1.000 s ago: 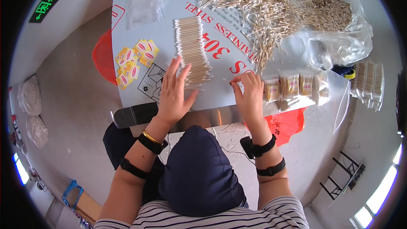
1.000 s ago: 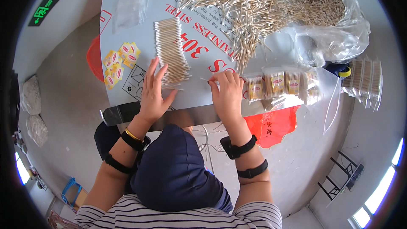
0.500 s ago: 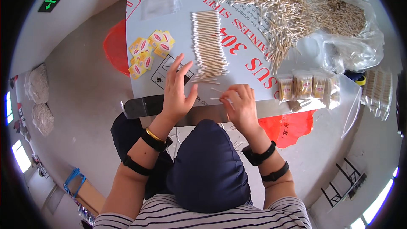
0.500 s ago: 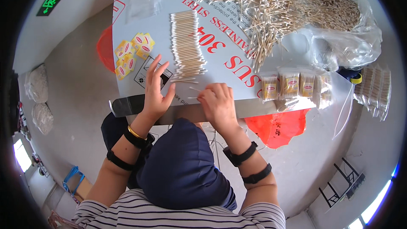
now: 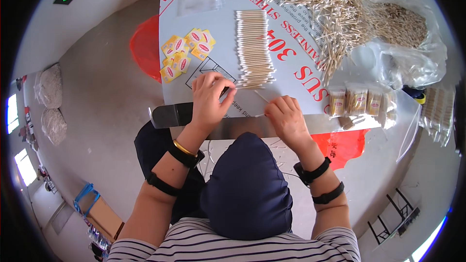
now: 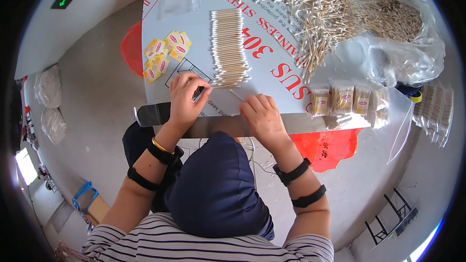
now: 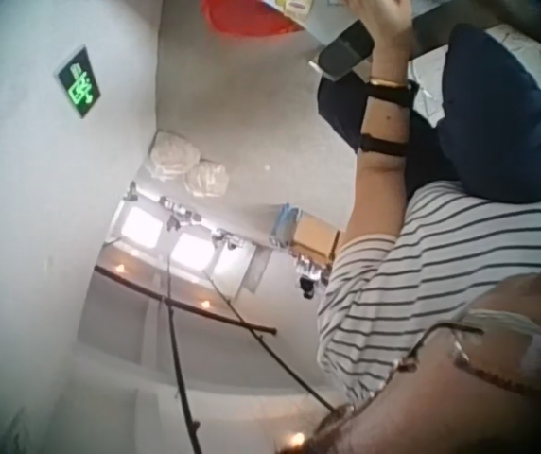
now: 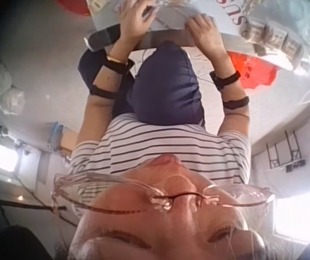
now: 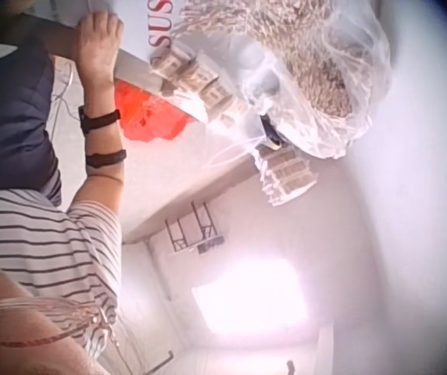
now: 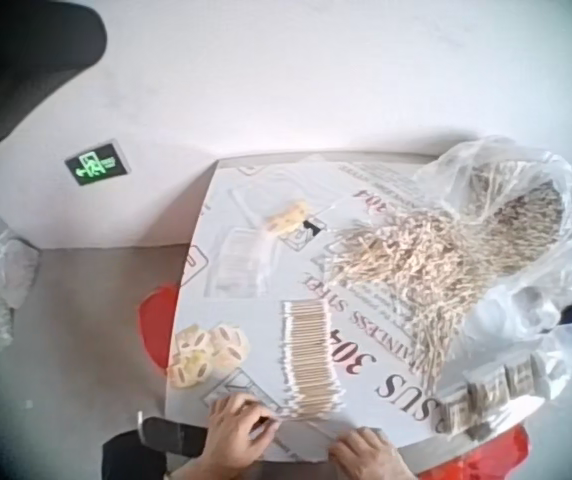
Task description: Aligning and neatly arranging cotton swabs on a table in preparation for packaging.
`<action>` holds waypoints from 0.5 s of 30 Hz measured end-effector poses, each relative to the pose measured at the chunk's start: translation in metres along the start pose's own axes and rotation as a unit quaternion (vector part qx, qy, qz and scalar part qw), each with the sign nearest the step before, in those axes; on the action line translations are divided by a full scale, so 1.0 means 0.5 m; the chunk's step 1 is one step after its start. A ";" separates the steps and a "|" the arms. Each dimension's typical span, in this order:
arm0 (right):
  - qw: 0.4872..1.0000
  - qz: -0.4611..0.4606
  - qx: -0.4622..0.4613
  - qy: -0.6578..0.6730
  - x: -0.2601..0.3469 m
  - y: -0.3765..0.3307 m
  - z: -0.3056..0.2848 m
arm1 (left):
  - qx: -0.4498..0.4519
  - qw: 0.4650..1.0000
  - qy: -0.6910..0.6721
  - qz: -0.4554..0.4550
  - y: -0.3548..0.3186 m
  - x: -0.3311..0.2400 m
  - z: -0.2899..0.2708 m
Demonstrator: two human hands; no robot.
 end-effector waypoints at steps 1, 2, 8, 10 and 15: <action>1.000 -0.017 0.009 -0.010 0.001 0.002 -0.003 | -0.001 1.000 0.000 0.008 0.002 0.000 0.000; 0.999 -0.033 0.019 -0.023 0.003 0.003 -0.004 | -0.001 1.000 -0.003 0.017 0.003 -0.002 0.000; 0.994 -0.107 0.032 0.016 0.024 0.045 0.007 | 0.006 1.000 -0.005 0.016 0.015 -0.011 0.015; 0.993 -0.109 0.037 0.013 0.025 0.055 0.014 | 0.006 1.000 -0.013 0.012 0.020 -0.014 0.018; 0.996 -0.085 0.015 0.004 0.013 0.048 0.013 | 0.012 0.999 -0.032 0.000 0.019 -0.014 0.017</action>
Point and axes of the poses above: each hand's wrist, its own y-axis towards the middle knuckle, its own z-axis out of the palm, x = y × z, the point moved 7 cm from there along y, towards the middle knuckle, and after that the axes turned 8 degrees about -z, right-handed, at the moved point
